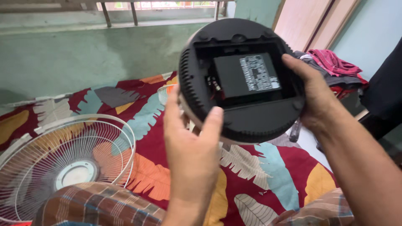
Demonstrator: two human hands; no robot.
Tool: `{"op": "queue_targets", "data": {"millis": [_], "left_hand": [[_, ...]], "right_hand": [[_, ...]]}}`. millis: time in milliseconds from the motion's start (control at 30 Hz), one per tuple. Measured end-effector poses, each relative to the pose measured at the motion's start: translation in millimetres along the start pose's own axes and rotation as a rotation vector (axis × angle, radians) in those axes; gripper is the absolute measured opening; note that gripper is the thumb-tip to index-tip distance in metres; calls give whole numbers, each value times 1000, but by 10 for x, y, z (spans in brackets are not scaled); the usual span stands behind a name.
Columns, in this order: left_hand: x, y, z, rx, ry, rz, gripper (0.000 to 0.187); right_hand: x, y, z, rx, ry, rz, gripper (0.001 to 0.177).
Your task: The person disassembles a portable electric fan, removes the battery from the base, and detaches the fan blades. They then reassemble the fan, reinstall the battery, and test the fan by pressing buttons on the base.
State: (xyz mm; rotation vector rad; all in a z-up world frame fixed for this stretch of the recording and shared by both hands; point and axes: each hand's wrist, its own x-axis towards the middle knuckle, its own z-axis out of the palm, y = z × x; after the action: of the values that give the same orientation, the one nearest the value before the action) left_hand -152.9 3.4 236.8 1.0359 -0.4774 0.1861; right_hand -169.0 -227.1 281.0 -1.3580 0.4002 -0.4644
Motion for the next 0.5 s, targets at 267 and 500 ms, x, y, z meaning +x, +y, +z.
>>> {"op": "queue_targets", "data": {"millis": [267, 500], "left_hand": [[-65, 137, 66, 534, -30, 206, 62], [115, 360, 203, 1270, -166, 127, 39]], "right_hand": [[26, 58, -132, 34, -1, -37, 41], [-100, 151, -126, 54, 7, -22, 39]]}}
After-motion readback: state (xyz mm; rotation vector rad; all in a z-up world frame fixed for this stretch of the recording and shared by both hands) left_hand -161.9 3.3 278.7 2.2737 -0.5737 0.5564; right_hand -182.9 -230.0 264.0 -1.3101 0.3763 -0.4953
